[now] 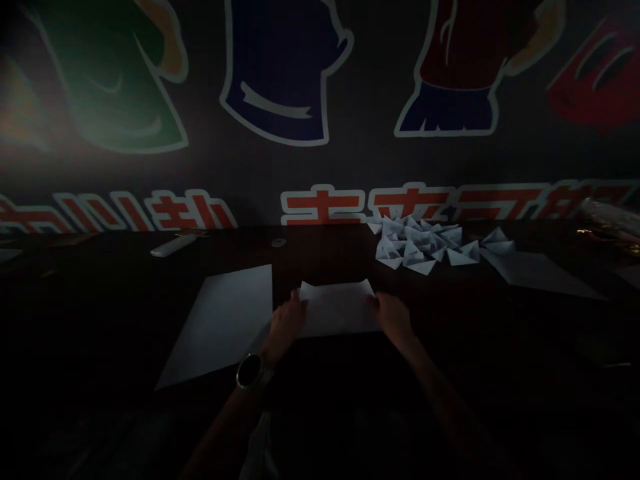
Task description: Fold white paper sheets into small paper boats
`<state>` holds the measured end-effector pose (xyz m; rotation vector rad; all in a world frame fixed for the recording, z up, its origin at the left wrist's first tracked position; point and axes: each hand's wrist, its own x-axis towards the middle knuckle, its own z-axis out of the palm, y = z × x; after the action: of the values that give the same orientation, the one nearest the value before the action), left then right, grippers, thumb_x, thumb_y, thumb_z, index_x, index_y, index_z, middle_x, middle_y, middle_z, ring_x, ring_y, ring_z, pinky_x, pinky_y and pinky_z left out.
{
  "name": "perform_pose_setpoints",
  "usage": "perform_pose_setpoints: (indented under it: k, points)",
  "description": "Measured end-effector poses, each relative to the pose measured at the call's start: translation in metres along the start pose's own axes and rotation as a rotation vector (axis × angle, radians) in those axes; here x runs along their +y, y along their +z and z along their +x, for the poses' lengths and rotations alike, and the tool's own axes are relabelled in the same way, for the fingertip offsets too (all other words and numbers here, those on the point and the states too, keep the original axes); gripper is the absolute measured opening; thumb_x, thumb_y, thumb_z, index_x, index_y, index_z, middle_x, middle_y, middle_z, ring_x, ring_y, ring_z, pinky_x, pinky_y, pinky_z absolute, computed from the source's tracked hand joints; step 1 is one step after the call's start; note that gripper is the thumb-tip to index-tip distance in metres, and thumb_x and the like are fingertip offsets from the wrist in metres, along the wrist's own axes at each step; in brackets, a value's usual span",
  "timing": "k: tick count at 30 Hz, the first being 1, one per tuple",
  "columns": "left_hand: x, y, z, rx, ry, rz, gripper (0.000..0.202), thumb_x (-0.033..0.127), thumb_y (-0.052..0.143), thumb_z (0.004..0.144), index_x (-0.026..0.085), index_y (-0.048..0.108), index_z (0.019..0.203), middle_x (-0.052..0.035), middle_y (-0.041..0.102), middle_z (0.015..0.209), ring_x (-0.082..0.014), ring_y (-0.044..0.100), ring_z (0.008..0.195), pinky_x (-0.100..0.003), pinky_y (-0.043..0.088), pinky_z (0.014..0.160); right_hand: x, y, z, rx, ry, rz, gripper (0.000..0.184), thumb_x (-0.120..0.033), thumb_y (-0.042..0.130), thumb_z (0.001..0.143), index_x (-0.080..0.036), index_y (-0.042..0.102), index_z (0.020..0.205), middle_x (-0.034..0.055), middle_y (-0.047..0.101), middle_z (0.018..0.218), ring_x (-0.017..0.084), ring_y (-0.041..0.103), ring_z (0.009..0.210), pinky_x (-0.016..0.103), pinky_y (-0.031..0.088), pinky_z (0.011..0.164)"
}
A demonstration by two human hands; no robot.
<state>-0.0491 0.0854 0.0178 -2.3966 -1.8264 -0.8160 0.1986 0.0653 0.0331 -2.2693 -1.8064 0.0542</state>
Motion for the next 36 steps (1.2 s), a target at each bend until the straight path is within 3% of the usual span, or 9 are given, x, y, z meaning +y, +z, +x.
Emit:
perform_pose_setpoints:
  k: [5, 10, 12, 14, 16, 18, 24, 30, 36]
  points:
    - [0.0, 0.007, 0.014, -0.047, -0.022, 0.114, 0.038, 0.021, 0.031, 0.093, 0.003, 0.053, 0.119, -0.0224, 0.063, 0.1, -0.0291, 0.06, 0.096, -0.036, 0.049, 0.076, -0.01, 0.003, 0.017, -0.025, 0.029, -0.04, 0.033, -0.038, 0.04, 0.092, -0.017, 0.064, 0.096, 0.0129, 0.069, 0.095, 0.025, 0.064, 0.093, 0.029, 0.044, 0.073]
    - [0.008, -0.001, 0.025, -0.094, -0.098, 0.187, 0.039, 0.015, 0.044, 0.086, 0.002, 0.049, 0.122, -0.0233, 0.06, 0.108, -0.0304, 0.059, 0.097, -0.038, 0.05, 0.074, -0.013, 0.006, 0.022, -0.035, 0.055, -0.071, 0.033, -0.035, 0.039, 0.091, -0.014, 0.065, 0.095, 0.0159, 0.069, 0.095, 0.026, 0.065, 0.091, 0.031, 0.045, 0.072]
    - [0.016, -0.006, 0.027, -0.07, -0.093, 0.236, 0.046, 0.012, 0.044, 0.084, 0.002, 0.043, 0.129, -0.0235, 0.055, 0.118, -0.0314, 0.054, 0.106, -0.042, 0.047, 0.083, -0.014, 0.007, 0.022, -0.033, 0.053, -0.082, 0.035, -0.037, 0.041, 0.091, -0.013, 0.065, 0.094, 0.0171, 0.068, 0.094, 0.027, 0.065, 0.091, 0.031, 0.045, 0.07]
    - [0.029, -0.008, 0.026, -0.033, -0.011, 0.255, 0.048, 0.01, 0.04, 0.085, 0.003, 0.04, 0.132, -0.0226, 0.05, 0.127, -0.031, 0.047, 0.118, -0.049, 0.035, 0.098, -0.015, 0.007, 0.022, -0.031, 0.047, -0.092, 0.037, -0.04, 0.041, 0.09, -0.012, 0.066, 0.091, 0.0175, 0.068, 0.092, 0.027, 0.065, 0.089, 0.031, 0.045, 0.068]
    - [0.042, -0.005, 0.024, -0.017, 0.098, 0.215, 0.045, 0.016, 0.036, 0.089, 0.002, 0.042, 0.131, -0.0214, 0.047, 0.132, -0.0295, 0.04, 0.125, -0.051, 0.02, 0.107, -0.015, 0.008, 0.022, -0.023, 0.04, -0.101, 0.037, -0.039, 0.041, 0.091, -0.012, 0.066, 0.088, 0.0175, 0.069, 0.09, 0.027, 0.066, 0.087, 0.03, 0.045, 0.067]
    - [0.052, 0.004, 0.019, -0.034, 0.141, 0.173, 0.045, 0.027, 0.031, 0.093, 0.002, 0.046, 0.128, -0.0209, 0.046, 0.133, -0.0291, 0.038, 0.127, -0.052, 0.014, 0.109, -0.015, 0.01, 0.022, -0.004, 0.029, -0.107, 0.036, -0.038, 0.039, 0.091, -0.012, 0.065, 0.089, 0.0172, 0.069, 0.09, 0.028, 0.066, 0.087, 0.031, 0.044, 0.066]
    - [0.054, 0.03, 0.01, -0.163, 0.11, 0.146, 0.054, 0.038, 0.026, 0.093, 0.004, 0.04, 0.133, -0.0194, 0.037, 0.14, -0.0304, 0.028, 0.133, -0.052, 0.017, 0.109, -0.012, 0.018, 0.025, 0.058, -0.028, -0.102, 0.029, -0.037, 0.042, 0.091, -0.016, 0.062, 0.09, 0.012, 0.068, 0.094, 0.023, 0.065, 0.089, 0.027, 0.042, 0.067]
    - [0.047, 0.032, 0.013, -0.236, 0.077, 0.124, 0.056, 0.041, 0.023, 0.093, 0.009, 0.035, 0.137, -0.016, 0.031, 0.144, -0.0298, 0.02, 0.136, -0.056, 0.013, 0.108, -0.005, 0.026, 0.034, 0.094, -0.048, -0.068, 0.026, -0.039, 0.046, 0.089, -0.018, 0.062, 0.086, 0.0085, 0.069, 0.086, 0.021, 0.065, 0.083, 0.026, 0.039, 0.062]
    - [0.047, 0.035, 0.019, -0.262, 0.071, 0.089, 0.056, 0.042, 0.025, 0.092, 0.008, 0.033, 0.137, -0.0169, 0.027, 0.146, -0.0304, 0.019, 0.136, -0.059, 0.011, 0.107, -0.004, 0.03, 0.037, 0.078, -0.026, -0.096, 0.028, -0.037, 0.044, 0.09, -0.018, 0.063, 0.088, 0.0103, 0.069, 0.087, 0.022, 0.065, 0.082, 0.027, 0.041, 0.063]
